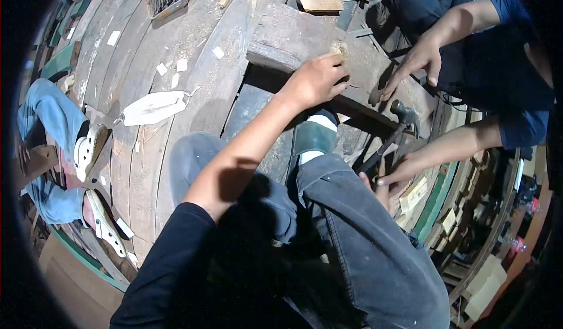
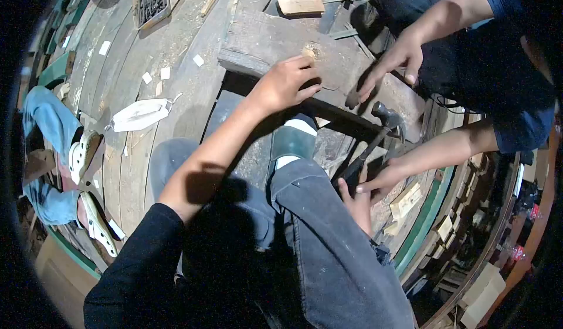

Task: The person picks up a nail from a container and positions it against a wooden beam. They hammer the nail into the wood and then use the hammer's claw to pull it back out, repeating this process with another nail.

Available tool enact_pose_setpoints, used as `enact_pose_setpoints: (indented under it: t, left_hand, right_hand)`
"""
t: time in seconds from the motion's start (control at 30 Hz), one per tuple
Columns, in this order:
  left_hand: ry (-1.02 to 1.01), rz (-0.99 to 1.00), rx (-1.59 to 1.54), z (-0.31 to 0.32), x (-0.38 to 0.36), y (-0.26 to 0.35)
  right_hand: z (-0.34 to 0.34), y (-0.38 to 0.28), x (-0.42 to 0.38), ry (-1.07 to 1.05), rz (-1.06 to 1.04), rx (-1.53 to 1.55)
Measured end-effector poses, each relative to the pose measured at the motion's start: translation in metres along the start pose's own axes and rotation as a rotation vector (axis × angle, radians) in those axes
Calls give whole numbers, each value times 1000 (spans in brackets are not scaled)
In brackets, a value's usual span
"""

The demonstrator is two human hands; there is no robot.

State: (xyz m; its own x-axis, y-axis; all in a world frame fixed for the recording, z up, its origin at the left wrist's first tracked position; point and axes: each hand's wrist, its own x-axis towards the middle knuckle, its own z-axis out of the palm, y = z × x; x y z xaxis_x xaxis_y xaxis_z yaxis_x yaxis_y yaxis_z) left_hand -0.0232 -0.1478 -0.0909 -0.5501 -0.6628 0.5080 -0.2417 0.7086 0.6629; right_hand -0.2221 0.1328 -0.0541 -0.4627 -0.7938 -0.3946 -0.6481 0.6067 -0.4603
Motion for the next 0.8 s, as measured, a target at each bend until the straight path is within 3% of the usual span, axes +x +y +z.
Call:
enact_pose_setpoints:
  t: [0.03,0.07,0.13,0.33,0.37,0.5,0.6,0.63,0.73,0.77,0.8]
  left_hand:
    - [-6,-3,2,0,0,1]
    - [-11,-7,3,-1,1,1]
    - [-21,-14,4,-1,1,1]
    - [-21,-10,-1,-2,0,2]
    - [-23,-13,-13,-3,0,2]
    - [-31,2,14,-5,0,4]
    - [-45,-5,-13,-5,-2,3]
    - [-41,1,-17,-5,-3,4]
    - [-27,-10,-1,-5,-3,6]
    - [-26,-21,6,-4,-3,5]
    - [-21,8,-12,-3,-2,3]
  right_hand:
    - [-16,-16,0,-32,-75,89]
    - [-27,-26,2,86,-140,38]
    - [-52,-41,16,229,-177,249]
    - [-106,-68,105,442,-279,164]
    - [-103,-81,117,599,-484,68]
    - [-135,-45,230,584,-917,-381]
    - [-168,-98,217,496,-1104,-444]
    - [-178,-106,221,468,-1074,-352]
    - [-203,-144,221,647,-1220,-164]
    - [-213,-173,198,620,-1304,-89]
    - [-226,-185,184,653,-1336,-242]
